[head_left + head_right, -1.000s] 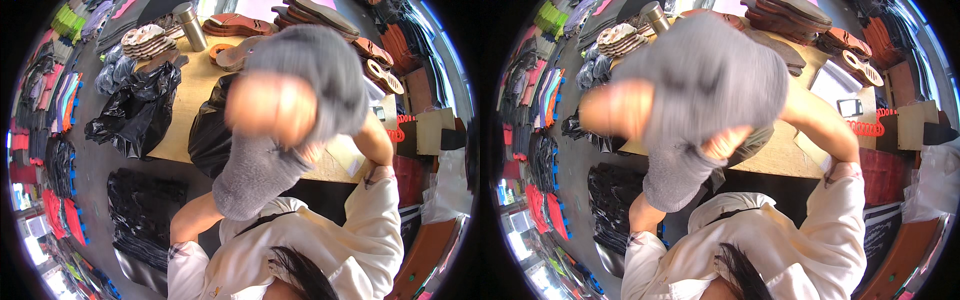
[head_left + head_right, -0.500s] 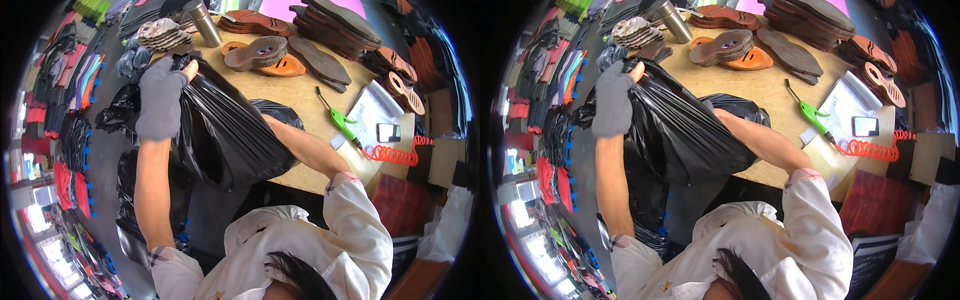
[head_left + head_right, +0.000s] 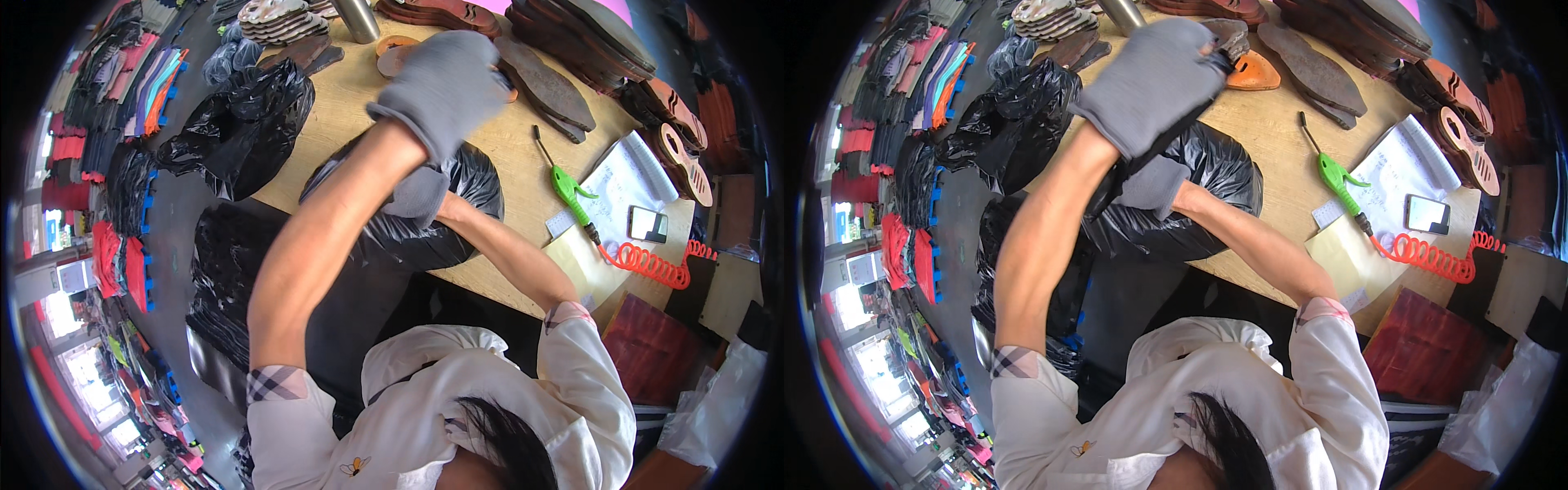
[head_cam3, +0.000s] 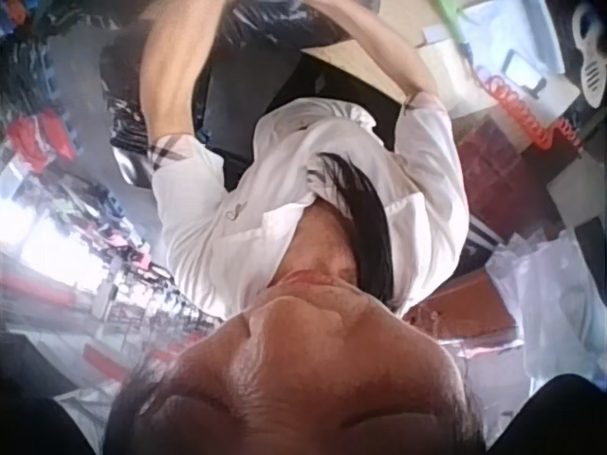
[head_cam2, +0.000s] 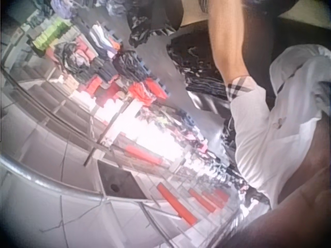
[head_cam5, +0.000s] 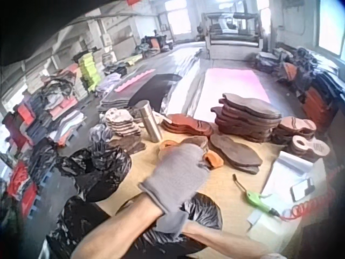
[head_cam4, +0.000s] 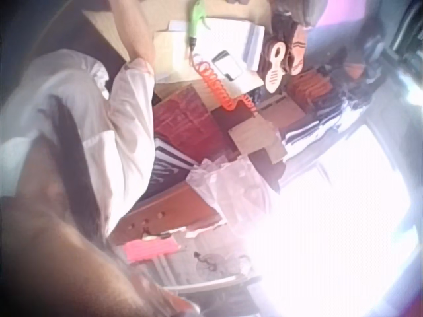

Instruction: The person cleans a black mat with a green air blower, then places the mat into a black plastic bag and ties it closed. The person handles the mat and bag by hand throughout.

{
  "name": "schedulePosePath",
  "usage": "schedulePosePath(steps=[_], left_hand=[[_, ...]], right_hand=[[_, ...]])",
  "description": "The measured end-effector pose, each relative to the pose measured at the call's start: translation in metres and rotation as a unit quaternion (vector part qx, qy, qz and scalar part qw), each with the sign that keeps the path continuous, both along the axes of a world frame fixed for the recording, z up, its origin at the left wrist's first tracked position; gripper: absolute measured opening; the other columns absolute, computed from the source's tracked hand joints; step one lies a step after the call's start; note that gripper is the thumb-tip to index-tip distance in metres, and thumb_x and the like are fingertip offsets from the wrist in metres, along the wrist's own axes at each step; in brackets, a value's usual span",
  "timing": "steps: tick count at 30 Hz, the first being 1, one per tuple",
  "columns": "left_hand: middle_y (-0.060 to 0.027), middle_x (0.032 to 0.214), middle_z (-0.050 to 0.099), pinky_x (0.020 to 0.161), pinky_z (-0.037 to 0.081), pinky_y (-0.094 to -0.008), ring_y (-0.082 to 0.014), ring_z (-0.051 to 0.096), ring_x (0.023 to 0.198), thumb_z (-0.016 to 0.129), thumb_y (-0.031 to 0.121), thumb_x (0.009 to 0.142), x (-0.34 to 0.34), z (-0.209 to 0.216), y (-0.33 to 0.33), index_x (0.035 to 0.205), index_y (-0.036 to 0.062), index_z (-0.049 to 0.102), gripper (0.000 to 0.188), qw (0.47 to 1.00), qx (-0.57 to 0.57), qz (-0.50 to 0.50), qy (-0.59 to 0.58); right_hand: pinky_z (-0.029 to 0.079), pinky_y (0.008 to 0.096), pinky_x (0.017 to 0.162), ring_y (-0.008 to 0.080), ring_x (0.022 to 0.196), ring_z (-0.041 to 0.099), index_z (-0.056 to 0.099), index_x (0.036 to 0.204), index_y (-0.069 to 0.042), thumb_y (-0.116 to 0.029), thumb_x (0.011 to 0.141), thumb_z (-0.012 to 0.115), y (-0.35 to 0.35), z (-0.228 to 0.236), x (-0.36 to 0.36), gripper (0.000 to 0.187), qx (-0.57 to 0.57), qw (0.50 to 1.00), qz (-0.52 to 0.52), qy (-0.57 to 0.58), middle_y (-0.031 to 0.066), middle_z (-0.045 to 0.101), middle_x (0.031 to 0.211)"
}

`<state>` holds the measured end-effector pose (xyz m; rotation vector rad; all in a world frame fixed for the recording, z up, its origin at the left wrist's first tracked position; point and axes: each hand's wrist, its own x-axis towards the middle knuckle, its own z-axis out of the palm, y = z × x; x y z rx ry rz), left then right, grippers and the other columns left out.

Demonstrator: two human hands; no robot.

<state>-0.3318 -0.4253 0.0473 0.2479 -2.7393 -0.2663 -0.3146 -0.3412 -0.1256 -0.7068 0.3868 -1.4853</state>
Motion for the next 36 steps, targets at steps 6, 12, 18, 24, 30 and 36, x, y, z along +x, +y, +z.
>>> schedulePosePath(steps=[6,12,18,24,30,36], left_hand=[[-0.0171,0.078,0.067,0.073,0.053,-0.0404,-0.0319,0.068,0.074,0.073,0.028,0.077,0.054,0.014,0.035,0.096,0.0016,0.067,0.033,0.975,0.209,0.015,0.068],[-0.0177,0.142,0.042,0.113,0.032,-0.0386,-0.0302,0.04,0.134,0.095,0.031,0.047,0.178,-0.012,-0.004,0.146,-0.0017,0.027,0.125,0.962,0.115,0.239,0.064],[-0.0114,0.121,0.061,0.094,0.045,-0.0306,-0.0185,0.057,0.109,0.08,0.0,0.07,0.195,-0.129,-0.012,0.131,-0.0035,0.051,0.068,0.879,0.406,0.203,0.143],[-0.0072,0.111,0.062,0.087,0.047,-0.0289,-0.0171,0.06,0.098,0.059,-0.014,0.077,0.2,-0.106,0.003,0.109,-0.0035,0.062,0.034,0.906,0.314,0.203,0.199],[-0.0048,0.083,0.048,0.074,0.044,-0.0433,-0.0297,0.052,0.084,0.069,0.006,0.062,0.204,-0.067,0.004,0.071,0.0126,0.055,0.018,0.982,-0.07,0.121,0.126],[-0.0081,0.085,0.057,0.085,0.05,-0.0426,-0.0289,0.061,0.082,0.07,0.002,0.061,0.211,-0.044,-0.011,0.093,0.0092,0.068,0.033,0.979,0.161,0.072,0.105]], right_hand=[[0.041,0.0373,0.1,0.026,0.117,0.051,0.049,0.129,-0.003,-0.011,0.089,0.062,0.007,-0.001,0.001,0.043,0.051,0.987,-0.084,0.126,0.0141,0.053,0.128],[0.052,0.039,0.075,0.0319,0.087,0.065,0.069,0.092,0.001,-0.015,0.077,0.066,-0.013,0.004,0.012,0.022,-0.049,0.763,-0.257,0.592,0.0177,0.067,0.093],[0.05,0.0316,0.082,0.0168,0.089,0.061,0.065,0.11,0.001,-0.01,0.089,0.067,-0.018,0.032,0.003,0.023,-0.016,0.913,-0.256,0.317,0.0061,0.068,0.096],[0.046,0.0352,0.092,0.0234,0.101,0.057,0.059,0.119,0.0,-0.034,0.063,0.092,-0.015,0.044,-0.003,0.073,-0.151,0.873,-0.154,0.437,0.012,0.061,0.113],[0.044,0.0389,0.093,0.0295,0.099,0.055,0.057,0.112,-0.001,-0.039,0.075,0.074,-0.043,0.045,0.011,0.055,-0.197,0.654,-0.171,0.71,0.0171,0.057,0.105],[0.044,0.035,0.092,0.0232,0.086,0.057,0.057,0.098,-0.002,-0.045,0.086,0.061,-0.04,0.048,0.02,0.045,-0.023,0.924,-0.004,0.381,0.0118,0.058,0.089]])
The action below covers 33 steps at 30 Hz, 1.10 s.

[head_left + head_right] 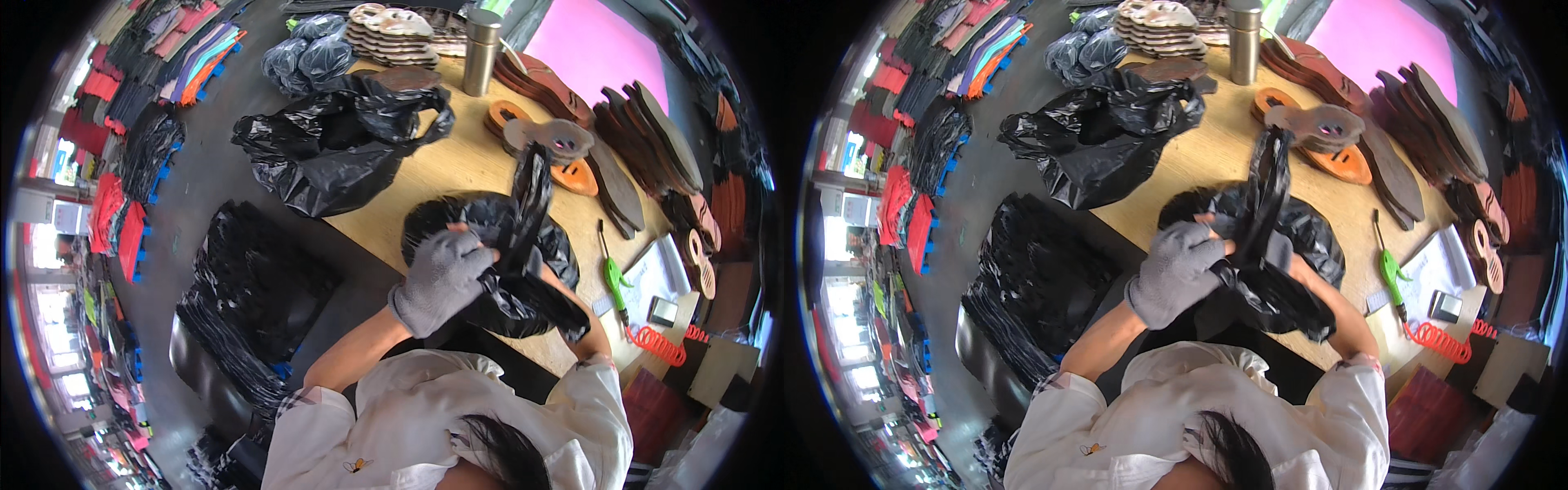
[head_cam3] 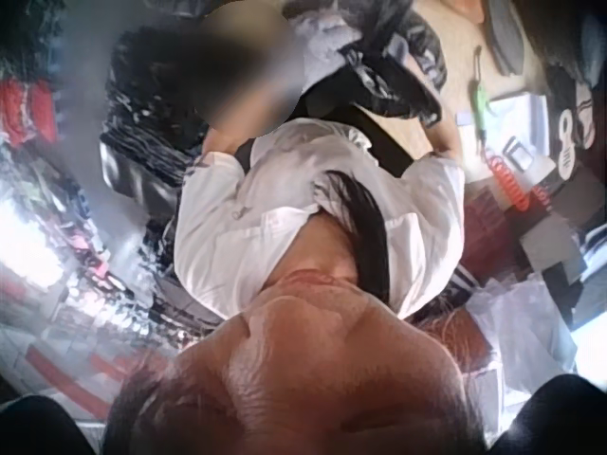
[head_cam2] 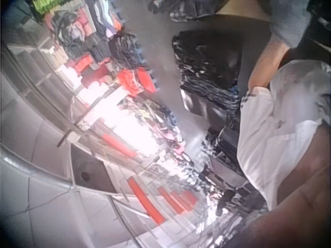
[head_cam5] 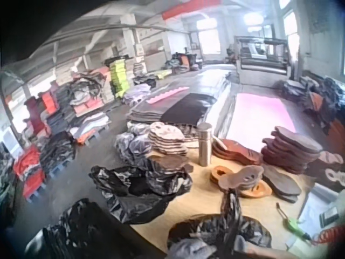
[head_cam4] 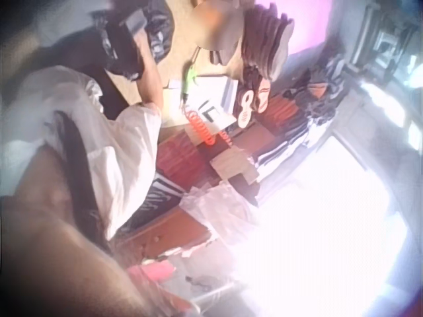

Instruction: The person cleans a black mat with a green air blower, then places the mat into a black plastic bag and ties it closed. The person handles the mat and bag by hand throughout.

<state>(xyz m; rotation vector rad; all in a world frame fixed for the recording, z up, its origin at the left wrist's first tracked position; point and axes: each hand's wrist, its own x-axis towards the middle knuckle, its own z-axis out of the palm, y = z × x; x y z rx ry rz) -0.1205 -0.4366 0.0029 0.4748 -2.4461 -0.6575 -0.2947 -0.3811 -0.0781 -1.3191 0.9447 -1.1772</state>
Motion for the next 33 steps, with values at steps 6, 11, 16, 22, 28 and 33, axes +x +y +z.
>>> schedulePosePath(steps=[6,11,16,22,28,33], left_hand=[[-0.0089,0.112,0.059,0.086,0.048,-0.0316,-0.0159,0.057,0.092,0.068,0.009,0.083,0.099,-0.012,-0.086,0.123,-0.0006,0.054,0.043,0.926,0.159,0.217,0.265],[-0.0079,0.111,0.059,0.09,0.045,-0.0293,-0.0163,0.054,0.104,0.078,0.019,0.083,0.163,-0.048,-0.244,0.118,-0.0006,0.058,0.045,0.795,0.148,0.493,0.321],[0.0024,0.075,0.061,0.071,0.046,-0.0222,-0.007,0.057,0.073,0.07,0.018,0.091,0.147,-0.028,-0.268,0.095,0.0016,0.069,0.017,0.855,0.238,0.36,0.289],[0.0019,0.072,0.058,0.061,0.043,-0.0229,-0.0054,0.053,0.068,0.067,0.027,0.094,0.102,0.021,-0.176,0.089,0.0022,0.067,0.025,0.843,0.465,0.175,0.208],[-0.0142,0.103,0.064,0.087,0.046,-0.044,-0.0274,0.061,0.096,0.075,0.062,0.07,-0.003,-0.03,-0.151,0.112,0.0007,0.063,0.075,0.963,-0.147,0.189,-0.121],[-0.0142,0.105,0.061,0.089,0.043,-0.0502,-0.0304,0.056,0.104,0.059,0.033,0.087,-0.044,-0.076,-0.177,0.108,0.0057,0.063,0.035,0.919,-0.313,0.17,-0.167]], right_hand=[[0.045,0.0311,0.091,0.017,0.072,0.058,0.057,0.084,-0.003,-0.051,0.096,0.048,0.0,-0.001,0.021,0.05,0.12,0.99,0.001,-0.078,0.0065,0.058,0.073],[0.045,0.023,0.076,0.011,0.058,0.052,0.056,0.078,-0.001,-0.054,0.101,0.038,0.009,-0.006,0.036,0.06,0.07,0.988,-0.131,-0.037,0.0038,0.055,0.064],[0.045,0.0271,0.08,0.0144,0.058,0.049,0.05,0.069,-0.005,-0.037,0.106,0.031,0.015,-0.023,0.042,0.053,-0.008,0.948,-0.316,-0.029,0.0046,0.052,0.06],[0.042,0.0331,0.087,0.0171,0.065,0.048,0.043,0.068,-0.009,-0.028,0.107,0.03,-0.002,-0.033,0.033,0.046,-0.065,0.839,-0.54,-0.021,0.0067,0.051,0.064],[0.041,0.0341,0.086,0.0177,0.068,0.046,0.045,0.073,-0.008,-0.033,0.107,0.029,-0.015,-0.046,0.029,0.045,-0.047,0.796,-0.603,-0.019,0.0067,0.052,0.067],[0.041,0.0353,0.092,0.0187,0.068,0.047,0.044,0.075,-0.008,-0.032,0.107,0.029,-0.015,-0.048,0.028,0.042,-0.092,0.799,-0.593,0.043,0.0069,0.052,0.068]])
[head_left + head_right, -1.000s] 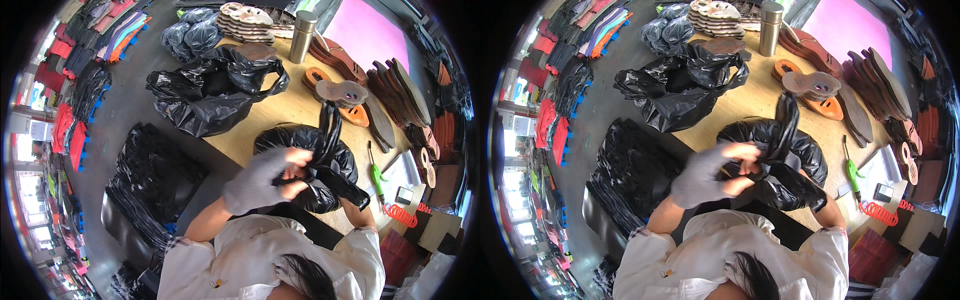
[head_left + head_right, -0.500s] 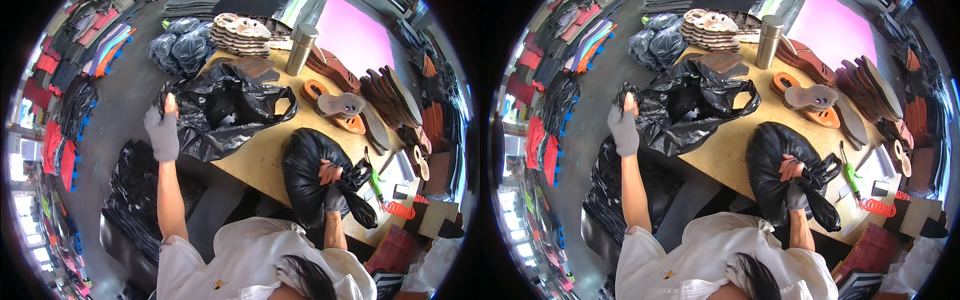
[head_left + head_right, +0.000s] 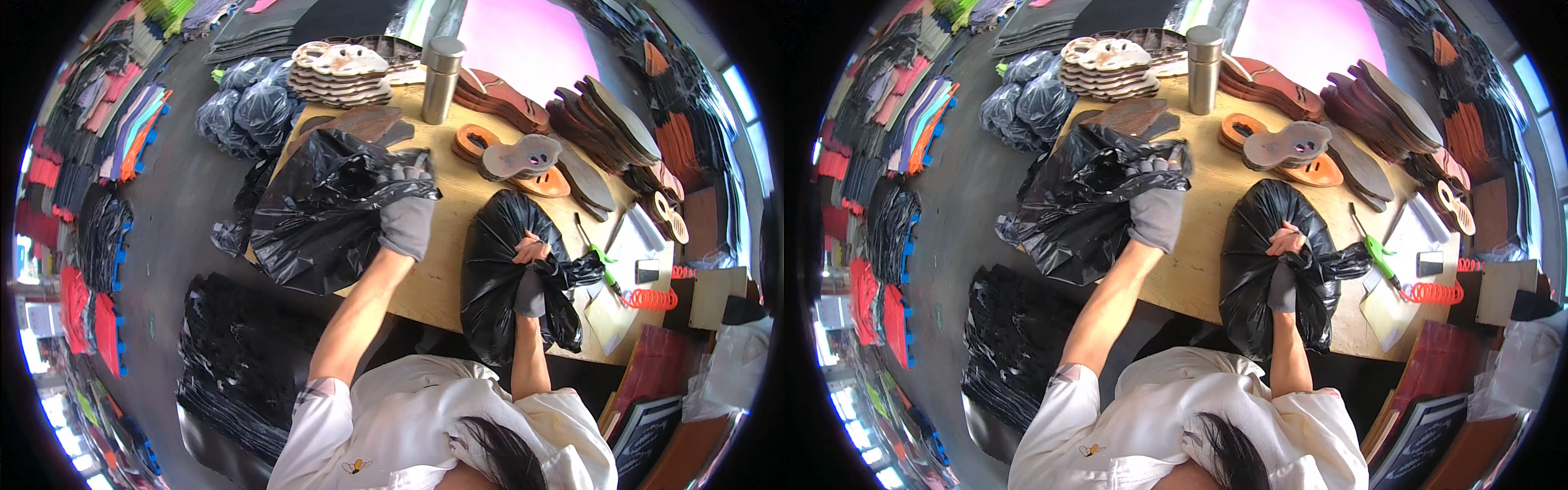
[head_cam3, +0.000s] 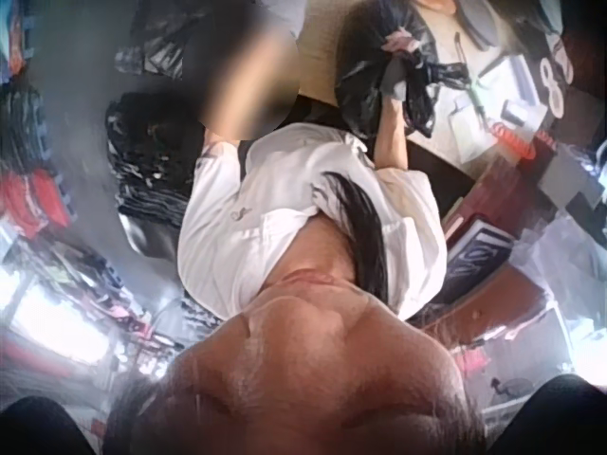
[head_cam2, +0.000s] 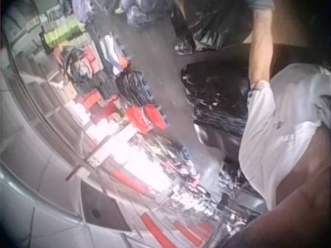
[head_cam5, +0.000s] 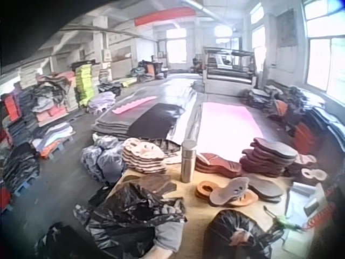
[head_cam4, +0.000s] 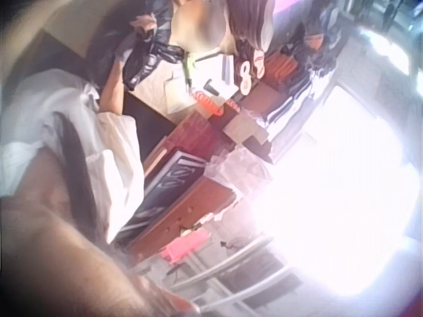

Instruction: The person cleans a black mat with a green air blower, then places the mat into a black plastic bag and ties it closed. The person handles the mat and bag by hand throughout.

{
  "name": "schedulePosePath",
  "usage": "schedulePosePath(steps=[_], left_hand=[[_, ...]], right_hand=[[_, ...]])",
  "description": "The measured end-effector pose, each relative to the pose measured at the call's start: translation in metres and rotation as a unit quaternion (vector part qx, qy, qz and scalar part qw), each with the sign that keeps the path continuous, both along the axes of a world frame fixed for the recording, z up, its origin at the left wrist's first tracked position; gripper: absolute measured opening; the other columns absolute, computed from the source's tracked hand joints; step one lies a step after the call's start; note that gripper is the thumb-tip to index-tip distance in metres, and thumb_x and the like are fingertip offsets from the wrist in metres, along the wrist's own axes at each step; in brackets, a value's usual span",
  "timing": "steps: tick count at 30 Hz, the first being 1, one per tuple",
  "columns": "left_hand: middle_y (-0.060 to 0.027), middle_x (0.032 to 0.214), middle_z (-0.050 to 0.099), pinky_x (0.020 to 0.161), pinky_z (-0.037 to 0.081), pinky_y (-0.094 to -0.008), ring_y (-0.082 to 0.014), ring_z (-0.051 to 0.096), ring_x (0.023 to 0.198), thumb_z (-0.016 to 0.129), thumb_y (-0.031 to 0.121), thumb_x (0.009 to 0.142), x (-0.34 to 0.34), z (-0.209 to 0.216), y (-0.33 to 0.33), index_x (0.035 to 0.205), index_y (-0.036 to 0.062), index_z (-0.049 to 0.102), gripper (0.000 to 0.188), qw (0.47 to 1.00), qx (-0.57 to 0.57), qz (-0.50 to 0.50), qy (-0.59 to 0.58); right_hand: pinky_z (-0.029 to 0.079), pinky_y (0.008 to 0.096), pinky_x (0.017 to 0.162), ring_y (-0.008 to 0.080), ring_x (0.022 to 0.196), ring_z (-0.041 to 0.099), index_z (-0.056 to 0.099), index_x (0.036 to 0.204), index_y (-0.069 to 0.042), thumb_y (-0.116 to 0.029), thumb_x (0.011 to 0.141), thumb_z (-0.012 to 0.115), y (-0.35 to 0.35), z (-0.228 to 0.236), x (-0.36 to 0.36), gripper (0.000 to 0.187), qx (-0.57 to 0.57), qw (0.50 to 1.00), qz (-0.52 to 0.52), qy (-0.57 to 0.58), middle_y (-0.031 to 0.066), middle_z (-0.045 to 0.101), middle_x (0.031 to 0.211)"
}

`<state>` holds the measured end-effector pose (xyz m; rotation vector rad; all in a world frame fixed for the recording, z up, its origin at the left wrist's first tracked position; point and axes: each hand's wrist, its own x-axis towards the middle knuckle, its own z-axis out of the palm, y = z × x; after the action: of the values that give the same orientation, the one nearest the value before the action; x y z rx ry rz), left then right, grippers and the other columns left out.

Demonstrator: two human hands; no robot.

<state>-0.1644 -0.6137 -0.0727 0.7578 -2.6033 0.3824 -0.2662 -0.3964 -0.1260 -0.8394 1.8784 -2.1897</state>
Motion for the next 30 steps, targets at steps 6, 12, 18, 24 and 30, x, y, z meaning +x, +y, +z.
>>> schedulePosePath(steps=[6,12,18,24,30], left_hand=[[-0.0111,0.09,0.063,0.09,0.045,-0.0459,-0.028,0.061,0.087,0.064,0.025,0.084,0.03,0.003,-0.004,0.094,0.0058,0.058,0.022,0.819,0.502,-0.203,0.193],[-0.0099,0.087,0.062,0.08,0.049,-0.039,-0.0263,0.06,0.091,0.055,0.02,0.086,0.039,-0.002,0.023,0.096,0.0084,0.06,0.016,0.986,-0.094,-0.099,-0.094],[-0.0122,0.091,0.066,0.076,0.05,-0.0403,-0.0268,0.064,0.085,0.051,0.016,0.09,0.027,-0.014,0.008,0.093,0.0061,0.067,0.019,0.991,0.059,-0.055,-0.109],[-0.0074,0.096,0.061,0.084,0.048,-0.033,-0.0189,0.06,0.091,0.046,0.01,0.098,0.087,0.055,-0.01,0.103,0.0044,0.058,0.014,0.809,0.473,-0.149,0.315],[0.0047,0.068,0.036,0.073,0.033,-0.0233,-0.0076,0.039,0.057,0.041,0.009,0.097,0.109,0.124,-0.019,0.111,-0.0027,0.048,0.02,0.476,0.563,-0.306,0.602]], right_hand=[[0.04,0.0352,0.095,0.0174,0.069,0.047,0.041,0.073,-0.009,-0.026,0.106,0.031,-0.002,0.008,0.002,0.039,0.011,1.0,0.0,-0.027,0.0063,0.052,0.066],[0.042,0.0319,0.089,0.0169,0.068,0.049,0.045,0.075,-0.008,-0.026,0.107,0.033,-0.009,0.004,0.004,0.038,-0.033,0.998,0.026,-0.048,0.006,0.054,0.068],[0.042,0.0268,0.083,0.0141,0.067,0.047,0.05,0.089,-0.002,-0.027,0.107,0.034,-0.005,-0.012,0.0,0.036,-0.05,0.99,0.053,-0.124,0.0045,0.053,0.067],[0.045,0.0277,0.08,0.0162,0.063,0.055,0.052,0.092,-0.002,-0.023,0.103,0.043,-0.02,-0.045,0.002,0.025,-0.071,0.993,0.042,-0.081,0.0047,0.057,0.065],[0.045,0.0246,0.075,0.0143,0.066,0.053,0.053,0.094,0.0,-0.022,0.105,0.037,-0.028,-0.054,-0.008,0.029,-0.153,0.985,0.076,0.014,0.0046,0.056,0.07]])
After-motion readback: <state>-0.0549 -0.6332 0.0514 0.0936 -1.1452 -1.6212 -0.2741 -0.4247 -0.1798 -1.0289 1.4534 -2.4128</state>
